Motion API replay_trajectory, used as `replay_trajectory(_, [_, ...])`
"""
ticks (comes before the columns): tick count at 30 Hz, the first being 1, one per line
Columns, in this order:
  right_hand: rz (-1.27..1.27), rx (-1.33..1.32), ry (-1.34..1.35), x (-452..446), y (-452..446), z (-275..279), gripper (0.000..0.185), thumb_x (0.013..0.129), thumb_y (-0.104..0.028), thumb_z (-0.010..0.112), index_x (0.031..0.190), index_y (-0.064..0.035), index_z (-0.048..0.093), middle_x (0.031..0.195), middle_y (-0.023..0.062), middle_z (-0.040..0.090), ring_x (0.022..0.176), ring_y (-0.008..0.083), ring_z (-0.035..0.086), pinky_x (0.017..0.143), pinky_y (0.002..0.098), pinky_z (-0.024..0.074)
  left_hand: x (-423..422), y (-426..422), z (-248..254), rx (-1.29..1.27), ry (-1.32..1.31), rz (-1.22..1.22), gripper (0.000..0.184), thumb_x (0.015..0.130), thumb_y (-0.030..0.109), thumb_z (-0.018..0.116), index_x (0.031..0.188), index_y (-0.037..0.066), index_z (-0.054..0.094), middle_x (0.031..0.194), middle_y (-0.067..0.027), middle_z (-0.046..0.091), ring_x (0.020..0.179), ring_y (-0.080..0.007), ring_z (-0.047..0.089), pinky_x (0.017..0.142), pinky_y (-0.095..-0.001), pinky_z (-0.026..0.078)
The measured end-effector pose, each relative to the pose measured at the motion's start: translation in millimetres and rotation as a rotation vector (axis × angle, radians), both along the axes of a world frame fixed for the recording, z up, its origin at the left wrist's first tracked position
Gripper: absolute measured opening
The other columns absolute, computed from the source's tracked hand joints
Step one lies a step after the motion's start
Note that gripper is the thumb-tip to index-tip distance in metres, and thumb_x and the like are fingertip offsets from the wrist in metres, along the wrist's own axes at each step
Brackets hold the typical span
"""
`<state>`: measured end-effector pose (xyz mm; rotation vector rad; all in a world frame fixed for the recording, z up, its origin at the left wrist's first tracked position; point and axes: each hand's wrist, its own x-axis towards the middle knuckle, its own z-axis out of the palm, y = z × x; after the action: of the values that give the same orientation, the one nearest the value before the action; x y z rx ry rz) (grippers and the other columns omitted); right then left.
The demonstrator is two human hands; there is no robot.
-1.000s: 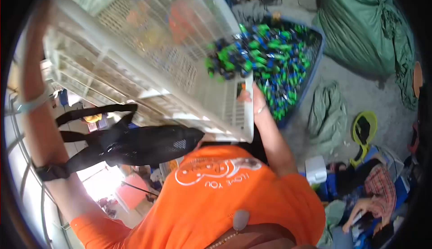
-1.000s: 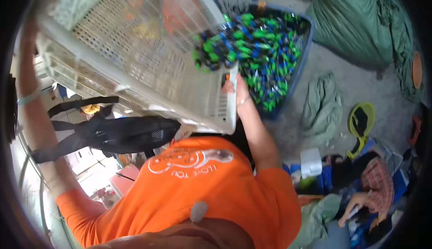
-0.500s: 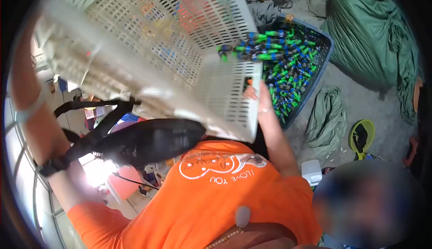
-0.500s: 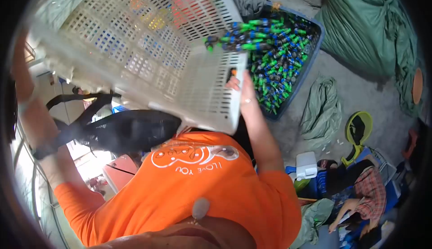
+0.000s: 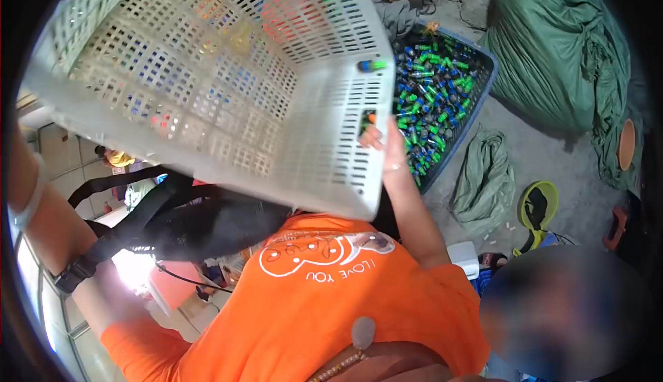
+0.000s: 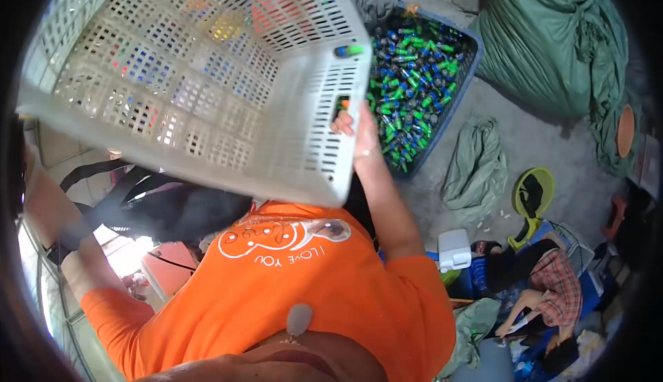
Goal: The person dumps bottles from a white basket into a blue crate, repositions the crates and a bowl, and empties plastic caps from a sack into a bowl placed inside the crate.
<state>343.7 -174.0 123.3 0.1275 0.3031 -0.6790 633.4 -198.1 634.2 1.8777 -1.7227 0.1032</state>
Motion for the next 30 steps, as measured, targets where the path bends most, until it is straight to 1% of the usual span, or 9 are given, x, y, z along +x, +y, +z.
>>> replay_trajectory(6, [0.11,0.014,0.164,43,14,-42,0.04,0.091,-0.046,0.044,0.097,-0.0065,0.048,0.059,-0.0016,0.038,0.047,0.0107,0.036,0.069,0.0325,0.0438,41,-11,-14,-0.041,0.186,0.143,0.044,0.092,0.032,0.034,0.095,-0.008,0.053,0.098,-0.0222,0.057,0.094,-0.03,0.055,0.08,-0.0435,0.046])
replay_trajectory(9, [0.188,0.063,0.115,44,21,-43,0.04,0.091,-0.047,0.044,0.095,-0.007,0.047,0.059,-0.0006,0.039,0.049,0.0119,0.038,0.066,0.0343,0.0458,44,41,-15,-0.102,0.288,0.263,0.044,0.092,0.034,0.037,0.092,-0.006,0.056,0.1,-0.0191,0.059,0.095,-0.0256,0.055,0.074,-0.0408,0.048])
replay_trajectory(11, [0.231,0.124,0.034,48,19,-37,0.041,0.091,-0.047,0.044,0.092,-0.0067,0.047,0.058,0.0002,0.039,0.049,0.013,0.039,0.064,0.0354,0.0474,57,78,-16,-0.186,0.355,0.322,0.045,0.093,0.034,0.033,0.105,-0.006,0.051,0.107,-0.0179,0.056,0.102,-0.0255,0.053,0.084,-0.0387,0.042])
replay_trajectory(13, [0.313,0.093,0.352,49,22,-23,0.034,0.089,-0.039,0.049,0.094,-0.0058,0.047,0.062,0.001,0.043,0.054,0.0148,0.045,0.061,0.037,0.0475,72,123,-26,-0.279,0.443,0.347,0.05,0.094,0.034,0.03,0.118,-0.007,0.045,0.115,-0.0168,0.053,0.108,-0.0254,0.05,0.094,-0.0366,0.036])
replay_trajectory(14, [0.34,0.077,0.352,50,22,-19,0.034,0.089,-0.039,0.049,0.094,-0.0058,0.047,0.062,0.001,0.043,0.054,0.0148,0.045,0.061,0.037,0.0475,79,143,-32,-0.332,0.495,0.344,0.053,0.094,0.034,0.028,0.125,-0.007,0.042,0.118,-0.0162,0.052,0.111,-0.0253,0.048,0.099,-0.0356,0.033])
replay_trajectory(17, [0.399,-0.169,0.393,51,17,-4,0.028,0.083,-0.026,0.054,0.099,-0.0029,0.05,0.075,0.0063,0.054,0.067,0.0204,0.056,0.068,0.0405,0.0504,80,197,-47,-0.373,0.546,0.403,0.06,0.092,0.041,0.028,0.121,-0.01,0.043,0.116,-0.0172,0.053,0.11,-0.0256,0.049,0.099,-0.0352,0.033])
replay_trajectory(22, [0.645,-0.069,0.55,69,4,35,0.033,0.072,-0.013,0.054,0.103,0.0,0.052,0.092,0.0146,0.06,0.083,0.0274,0.061,0.079,0.0432,0.0513,112,258,-74,-0.397,0.642,0.492,0.063,0.091,0.044,0.028,0.121,-0.01,0.043,0.117,-0.0168,0.053,0.11,-0.025,0.049,0.098,-0.0345,0.033])
replay_trajectory(25, [0.752,-0.169,0.372,88,-5,35,0.039,0.064,-0.007,0.052,0.102,0.0035,0.052,0.101,0.0202,0.059,0.092,0.0323,0.061,0.082,0.0459,0.0511,149,289,-95,-0.386,0.675,0.58,0.065,0.091,0.046,0.026,0.119,-0.009,0.045,0.115,-0.0173,0.054,0.109,-0.0252,0.05,0.097,-0.0346,0.034])
replay_trajectory(30, [0.799,-0.305,0.572,121,-6,33,0.035,0.061,-0.005,0.055,0.095,-0.0053,0.053,0.107,0.0229,0.057,0.097,0.0397,0.058,0.08,0.0545,0.0509,237,393,-162,-0.374,0.713,0.575,0.053,0.094,0.038,0.031,0.116,-0.007,0.051,0.109,-0.0147,0.058,0.105,-0.0223,0.053,0.096,-0.032,0.037])
